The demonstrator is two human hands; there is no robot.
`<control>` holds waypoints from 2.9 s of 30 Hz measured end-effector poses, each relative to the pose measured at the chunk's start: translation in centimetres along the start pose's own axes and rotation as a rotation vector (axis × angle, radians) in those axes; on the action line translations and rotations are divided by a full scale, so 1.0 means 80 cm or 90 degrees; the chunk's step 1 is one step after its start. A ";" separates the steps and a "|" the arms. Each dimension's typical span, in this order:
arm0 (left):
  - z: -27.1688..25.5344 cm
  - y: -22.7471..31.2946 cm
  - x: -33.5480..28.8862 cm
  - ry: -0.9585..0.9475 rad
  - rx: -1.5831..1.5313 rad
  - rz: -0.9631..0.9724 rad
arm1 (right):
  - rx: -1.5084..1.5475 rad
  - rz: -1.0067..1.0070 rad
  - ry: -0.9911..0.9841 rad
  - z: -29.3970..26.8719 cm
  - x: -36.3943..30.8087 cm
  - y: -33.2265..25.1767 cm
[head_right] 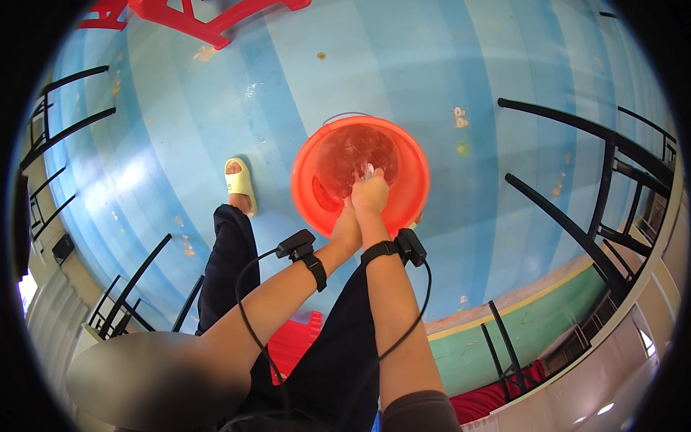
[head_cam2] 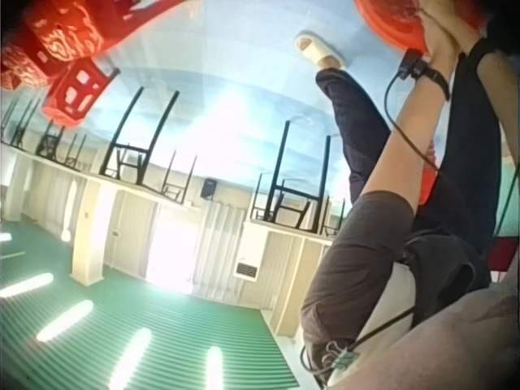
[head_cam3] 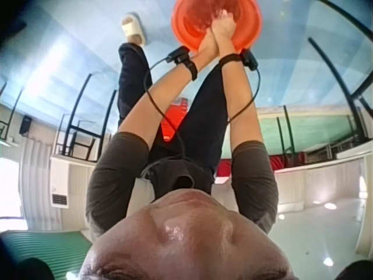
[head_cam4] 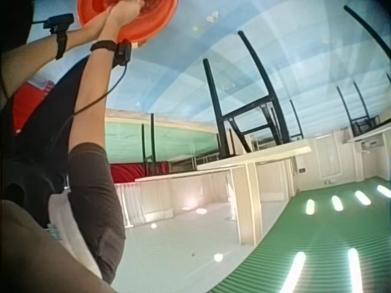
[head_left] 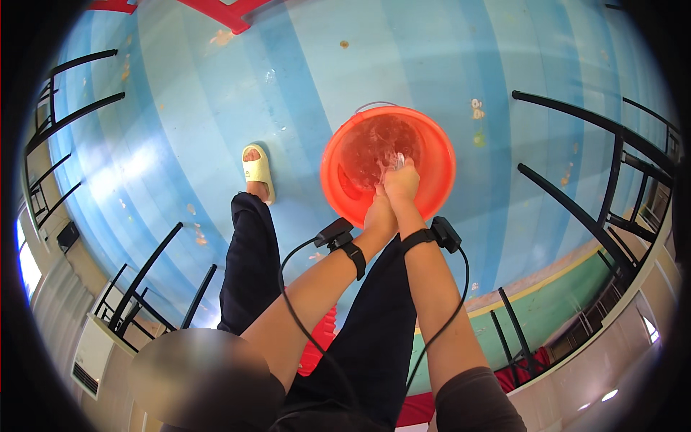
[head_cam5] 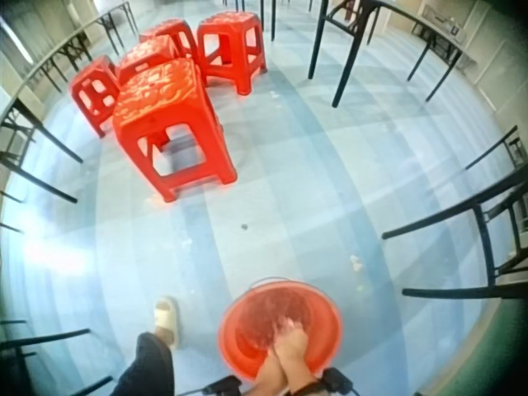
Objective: The recorder is washing a cloth in a bucket and using it to wipe down red plastic stools in a dining hall or classroom.
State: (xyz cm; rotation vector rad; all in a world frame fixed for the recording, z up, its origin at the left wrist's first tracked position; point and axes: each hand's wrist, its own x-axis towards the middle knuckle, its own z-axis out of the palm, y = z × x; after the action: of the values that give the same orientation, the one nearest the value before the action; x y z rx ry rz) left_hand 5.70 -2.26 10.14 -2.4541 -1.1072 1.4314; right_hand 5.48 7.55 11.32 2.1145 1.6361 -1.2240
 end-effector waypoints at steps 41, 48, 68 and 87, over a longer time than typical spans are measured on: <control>-0.023 0.076 0.005 0.059 1.658 0.596 | -0.374 -0.155 -0.199 0.001 -0.020 -0.017; -0.064 -0.016 -0.041 0.087 1.678 0.535 | -0.334 -0.146 -0.125 -0.026 -0.022 0.012; 0.017 -0.277 -0.283 -0.059 1.978 0.165 | 0.758 -0.142 -0.417 -0.199 -0.215 -0.110; 0.147 -0.553 -0.556 -0.447 2.171 -0.029 | 0.800 -0.408 -0.408 -0.219 -0.408 -0.458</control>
State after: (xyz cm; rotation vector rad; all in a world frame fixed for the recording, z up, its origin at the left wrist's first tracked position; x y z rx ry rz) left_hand -40.64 -0.86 53.96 0.6203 1.1005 0.9568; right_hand -19.60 8.41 56.95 1.1271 1.3250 -3.3090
